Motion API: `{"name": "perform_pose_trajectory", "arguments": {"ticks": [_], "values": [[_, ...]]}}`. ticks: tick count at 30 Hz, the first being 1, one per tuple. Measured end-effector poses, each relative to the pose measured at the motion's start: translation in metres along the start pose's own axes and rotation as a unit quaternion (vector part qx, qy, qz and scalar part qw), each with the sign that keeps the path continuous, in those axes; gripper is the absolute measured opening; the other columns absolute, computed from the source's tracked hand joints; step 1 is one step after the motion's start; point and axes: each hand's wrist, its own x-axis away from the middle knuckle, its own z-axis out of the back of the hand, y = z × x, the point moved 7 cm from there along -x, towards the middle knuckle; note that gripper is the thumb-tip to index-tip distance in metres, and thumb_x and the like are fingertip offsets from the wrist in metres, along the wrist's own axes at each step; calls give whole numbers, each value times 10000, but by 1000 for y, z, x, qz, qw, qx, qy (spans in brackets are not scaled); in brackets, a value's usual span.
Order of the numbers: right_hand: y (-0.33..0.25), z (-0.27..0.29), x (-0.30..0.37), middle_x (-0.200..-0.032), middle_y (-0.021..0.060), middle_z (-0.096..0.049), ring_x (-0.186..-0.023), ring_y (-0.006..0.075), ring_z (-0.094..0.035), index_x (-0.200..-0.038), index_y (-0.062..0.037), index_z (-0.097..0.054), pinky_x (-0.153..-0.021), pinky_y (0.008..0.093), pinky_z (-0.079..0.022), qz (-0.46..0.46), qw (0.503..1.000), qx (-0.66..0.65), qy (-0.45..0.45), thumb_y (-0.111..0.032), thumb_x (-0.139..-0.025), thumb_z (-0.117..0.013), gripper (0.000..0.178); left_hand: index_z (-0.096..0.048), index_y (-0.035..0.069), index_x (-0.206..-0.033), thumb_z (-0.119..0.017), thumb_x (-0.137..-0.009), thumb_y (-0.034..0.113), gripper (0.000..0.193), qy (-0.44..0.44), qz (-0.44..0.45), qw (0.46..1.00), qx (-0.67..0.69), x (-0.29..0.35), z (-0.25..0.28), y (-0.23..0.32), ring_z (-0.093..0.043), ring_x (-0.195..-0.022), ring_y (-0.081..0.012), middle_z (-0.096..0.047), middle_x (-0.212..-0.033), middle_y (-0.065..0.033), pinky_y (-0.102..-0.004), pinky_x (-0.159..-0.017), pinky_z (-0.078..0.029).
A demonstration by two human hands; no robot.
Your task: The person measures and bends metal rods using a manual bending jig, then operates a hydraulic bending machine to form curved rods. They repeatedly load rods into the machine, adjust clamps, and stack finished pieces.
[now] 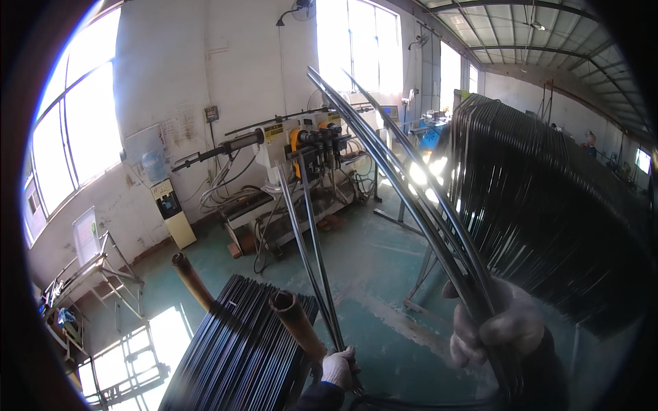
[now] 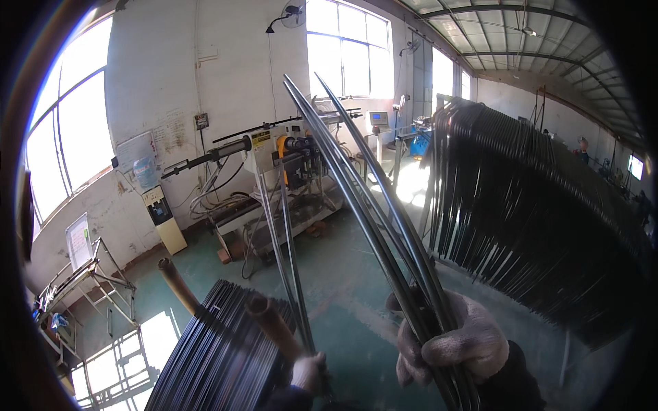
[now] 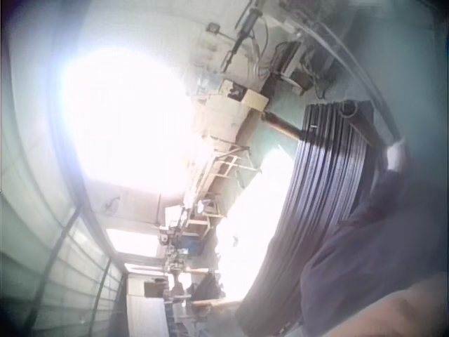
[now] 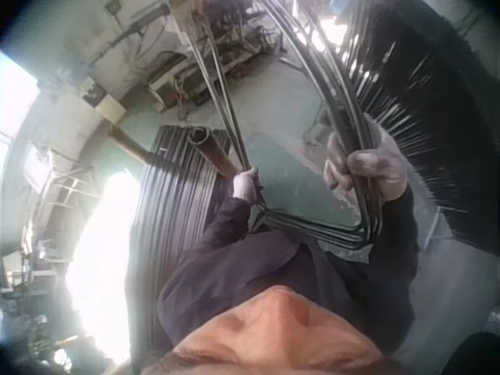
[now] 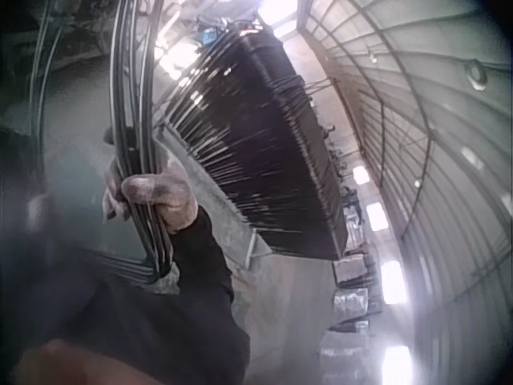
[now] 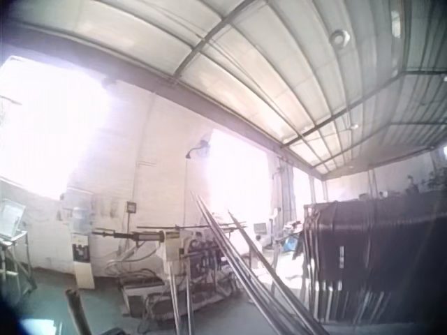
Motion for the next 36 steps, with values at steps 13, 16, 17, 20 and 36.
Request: {"name": "perform_pose_trajectory", "arguments": {"ticks": [13, 16, 17, 20, 36], "values": [[-62, 265, -276, -1060, 200, -783, -864, 302, -802, -1571, 81, -541, -850, 516, -661, 73, 981, -174, -44, -315, -1055, -831, 712, -637, 79, -892, -852, -1081, 250, 333, 24, 117, 991, -65, -322, -282, 58, -571, -625, -262, -593, -759, -58, -467, -654, -566], [-30, 355, -346, -1117, 234, -785, -960, 345, -796, -1466, 53, -641, -887, 529, -657, 43, 987, -147, -40, -428, -1030, -858, 684, -646, 77, -935, -838, -1093, 238, 297, 5, 146, 988, -46, -387, -324, 70, -576, -628, -259, -598, -774, -54, -448, -653, -564], [-22, 379, -367, -1136, 245, -786, -992, 359, -794, -1431, 43, -675, -900, 534, -656, 36, 989, -136, -36, -466, -1022, -868, 681, -641, 79, -941, -826, -1102, 231, 288, -26, 165, 986, -13, -409, -339, 74, -570, -625, -257, -596, -777, -52, -442, -648, -560], [-17, 409, -451, -1051, 232, -785, -982, 355, -791, -1300, 25, -733, -881, 512, -655, 31, 999, -29, 19, -250, -1035, -857, 402, -688, 44, -1062, -784, -1134, 237, 228, -61, 145, 985, 69, -523, -319, 68, -642, -667, -241, -673, -841, -67, -412, -660, -586], [-184, 700, -951, -890, 48, -721, -815, 159, -708, -1075, 21, -702, -775, 351, -594, 141, 853, 426, 266, -414, -984, -915, 493, -670, 78, -891, -708, -1158, 287, 341, -334, 280, 894, -107, -806, -620, 306, -634, -654, -225, -642, -792, -70, -405, -627, -531]]}}
